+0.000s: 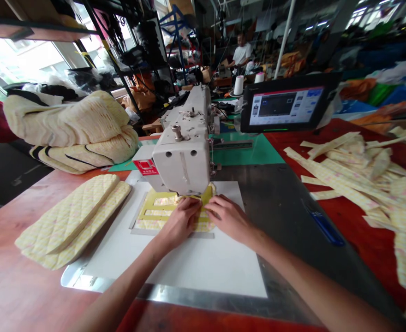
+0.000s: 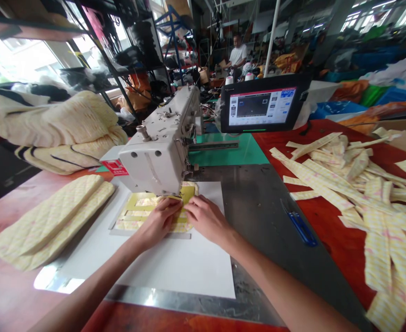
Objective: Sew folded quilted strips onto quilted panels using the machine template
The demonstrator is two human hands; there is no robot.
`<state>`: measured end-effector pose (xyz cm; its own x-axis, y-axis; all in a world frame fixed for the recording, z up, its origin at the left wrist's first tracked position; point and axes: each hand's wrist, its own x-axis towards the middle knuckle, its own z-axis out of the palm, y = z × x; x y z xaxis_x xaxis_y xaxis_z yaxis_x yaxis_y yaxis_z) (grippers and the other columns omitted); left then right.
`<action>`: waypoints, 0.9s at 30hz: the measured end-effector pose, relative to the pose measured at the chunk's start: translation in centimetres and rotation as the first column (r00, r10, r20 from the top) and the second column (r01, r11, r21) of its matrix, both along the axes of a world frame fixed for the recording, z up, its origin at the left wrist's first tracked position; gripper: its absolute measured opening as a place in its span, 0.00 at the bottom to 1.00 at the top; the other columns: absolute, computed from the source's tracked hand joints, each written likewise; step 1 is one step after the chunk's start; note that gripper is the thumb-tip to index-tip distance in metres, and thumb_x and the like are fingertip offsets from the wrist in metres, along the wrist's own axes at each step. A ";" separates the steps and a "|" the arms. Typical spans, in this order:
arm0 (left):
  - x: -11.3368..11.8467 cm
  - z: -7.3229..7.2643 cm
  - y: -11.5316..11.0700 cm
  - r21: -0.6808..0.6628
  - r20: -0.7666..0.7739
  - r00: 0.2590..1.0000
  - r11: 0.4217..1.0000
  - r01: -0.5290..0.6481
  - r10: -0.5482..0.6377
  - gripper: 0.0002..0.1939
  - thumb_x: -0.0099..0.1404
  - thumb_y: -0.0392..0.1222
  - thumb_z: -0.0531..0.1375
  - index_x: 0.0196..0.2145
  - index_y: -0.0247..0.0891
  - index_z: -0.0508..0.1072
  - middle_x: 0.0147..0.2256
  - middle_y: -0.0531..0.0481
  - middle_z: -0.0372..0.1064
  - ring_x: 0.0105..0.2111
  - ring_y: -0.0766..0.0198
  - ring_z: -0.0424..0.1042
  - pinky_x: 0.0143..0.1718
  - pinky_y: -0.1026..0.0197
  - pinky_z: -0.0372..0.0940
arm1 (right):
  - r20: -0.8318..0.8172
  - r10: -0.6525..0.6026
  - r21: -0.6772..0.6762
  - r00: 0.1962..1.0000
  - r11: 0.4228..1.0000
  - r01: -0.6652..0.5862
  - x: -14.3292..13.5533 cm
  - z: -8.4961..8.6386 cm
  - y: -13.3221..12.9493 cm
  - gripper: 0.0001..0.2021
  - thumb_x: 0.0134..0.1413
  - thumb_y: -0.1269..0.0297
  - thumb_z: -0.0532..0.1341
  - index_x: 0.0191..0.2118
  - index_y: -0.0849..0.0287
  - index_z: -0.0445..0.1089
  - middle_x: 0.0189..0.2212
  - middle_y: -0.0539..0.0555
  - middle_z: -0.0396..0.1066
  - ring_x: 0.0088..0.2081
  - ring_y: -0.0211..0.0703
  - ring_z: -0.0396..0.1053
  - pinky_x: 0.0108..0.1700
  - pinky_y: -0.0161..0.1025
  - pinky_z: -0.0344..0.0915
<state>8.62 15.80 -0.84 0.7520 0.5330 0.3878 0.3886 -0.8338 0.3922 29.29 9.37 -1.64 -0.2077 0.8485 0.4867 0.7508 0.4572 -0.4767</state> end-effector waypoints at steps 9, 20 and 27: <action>-0.3 0.0 0.6 -0.111 0.070 0.997 0.993 -0.037 0.044 0.30 0.59 0.19 0.50 0.52 0.37 0.78 0.53 0.42 0.74 0.53 0.55 0.74 0.58 0.51 0.70 | 0.278 -0.012 0.055 0.961 0.998 -0.004 -0.7 0.5 0.0 0.12 0.64 0.75 0.60 0.49 0.59 0.76 0.43 0.57 0.73 0.46 0.51 0.70 0.51 0.48 0.71; -1.3 1.3 2.2 -0.002 -0.066 0.996 0.999 0.055 -0.055 0.20 0.65 0.25 0.54 0.49 0.36 0.79 0.50 0.42 0.78 0.50 0.55 0.77 0.55 0.53 0.72 | 0.417 -0.071 0.060 0.906 0.997 0.051 -1.1 1.1 0.1 0.13 0.59 0.77 0.63 0.47 0.57 0.76 0.45 0.58 0.75 0.48 0.55 0.68 0.47 0.49 0.70; -2.2 1.0 2.8 -0.055 0.021 0.999 0.998 0.033 -0.032 0.19 0.67 0.28 0.54 0.48 0.39 0.80 0.48 0.45 0.79 0.48 0.58 0.78 0.54 0.54 0.72 | 0.299 -0.080 0.050 0.951 0.996 0.068 -0.7 0.5 0.0 0.17 0.61 0.77 0.62 0.51 0.53 0.78 0.40 0.58 0.73 0.45 0.53 0.68 0.47 0.47 0.69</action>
<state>6.37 18.56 0.15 0.7620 0.5293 0.3731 0.3532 -0.8226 0.4456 28.62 9.36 -1.12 -0.2864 0.8489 0.4443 0.8889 0.4084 -0.2074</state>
